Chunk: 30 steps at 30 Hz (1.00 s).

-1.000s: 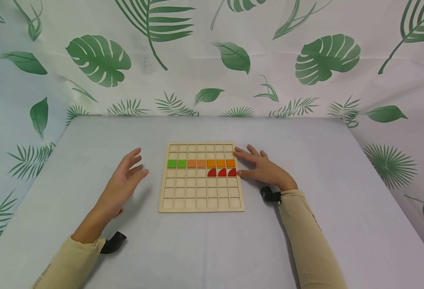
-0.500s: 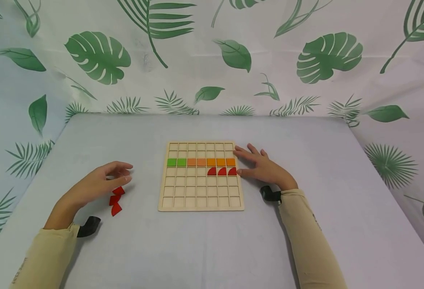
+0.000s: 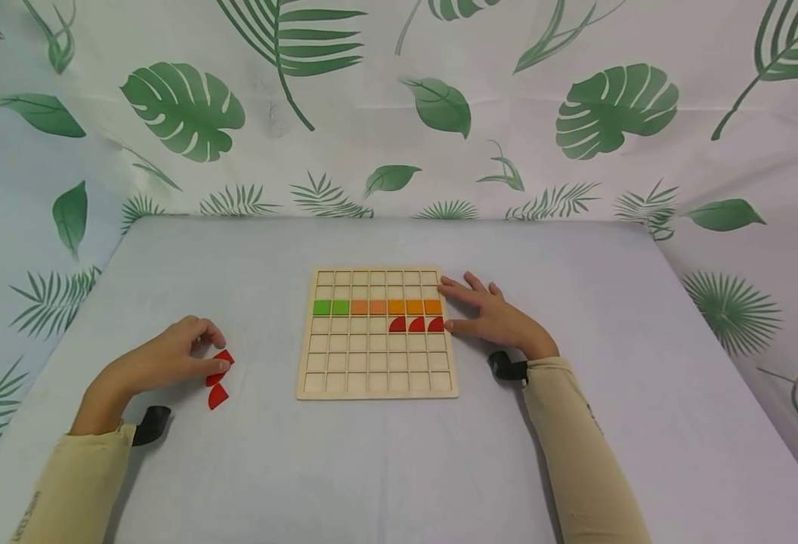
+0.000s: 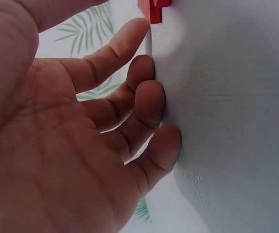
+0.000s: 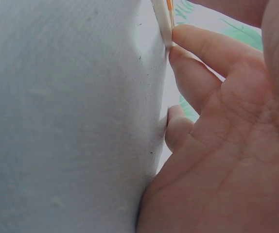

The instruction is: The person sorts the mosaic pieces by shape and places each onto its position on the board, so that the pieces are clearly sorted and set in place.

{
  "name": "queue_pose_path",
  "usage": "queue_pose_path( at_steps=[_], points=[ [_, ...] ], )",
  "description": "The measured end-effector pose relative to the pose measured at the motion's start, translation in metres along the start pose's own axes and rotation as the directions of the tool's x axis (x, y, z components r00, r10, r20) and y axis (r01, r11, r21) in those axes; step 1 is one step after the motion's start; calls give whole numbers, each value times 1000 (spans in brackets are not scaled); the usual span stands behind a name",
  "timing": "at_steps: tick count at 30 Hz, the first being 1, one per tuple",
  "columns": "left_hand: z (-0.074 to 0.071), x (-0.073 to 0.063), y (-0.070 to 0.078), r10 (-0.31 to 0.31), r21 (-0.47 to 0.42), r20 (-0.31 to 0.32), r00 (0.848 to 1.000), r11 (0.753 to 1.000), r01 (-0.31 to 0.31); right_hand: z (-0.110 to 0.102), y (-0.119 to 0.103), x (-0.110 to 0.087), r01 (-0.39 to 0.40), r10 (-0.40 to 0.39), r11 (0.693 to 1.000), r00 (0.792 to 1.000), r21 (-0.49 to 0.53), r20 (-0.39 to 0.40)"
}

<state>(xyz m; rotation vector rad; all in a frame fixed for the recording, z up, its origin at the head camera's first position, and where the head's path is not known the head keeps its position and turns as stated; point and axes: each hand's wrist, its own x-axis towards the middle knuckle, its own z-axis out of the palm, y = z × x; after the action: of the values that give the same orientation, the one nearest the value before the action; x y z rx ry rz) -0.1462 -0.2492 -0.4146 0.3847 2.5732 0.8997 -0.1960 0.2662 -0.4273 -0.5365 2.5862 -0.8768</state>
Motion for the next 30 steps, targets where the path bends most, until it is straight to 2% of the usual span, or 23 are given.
queue_pose_path(
  at_steps=[11,18,23,30],
  points=[
    [4,3,7,4,45,-2,1000,999,-4,0,0,0,4,-4,1000,1000,1,3],
    [6,2,10,44,53,-18,999,998,-43,0,1,1,0,0,1000,1000,-3,0],
    [3,1,11,-9,25,-1,1000,1000,10,0,3,0,-1,1,1000,1000,-2,-1],
    [0,0,12,-49,56,-7,999,997,50,0,3,0,5,-5,1000,1000,-6,-6]
  ],
)
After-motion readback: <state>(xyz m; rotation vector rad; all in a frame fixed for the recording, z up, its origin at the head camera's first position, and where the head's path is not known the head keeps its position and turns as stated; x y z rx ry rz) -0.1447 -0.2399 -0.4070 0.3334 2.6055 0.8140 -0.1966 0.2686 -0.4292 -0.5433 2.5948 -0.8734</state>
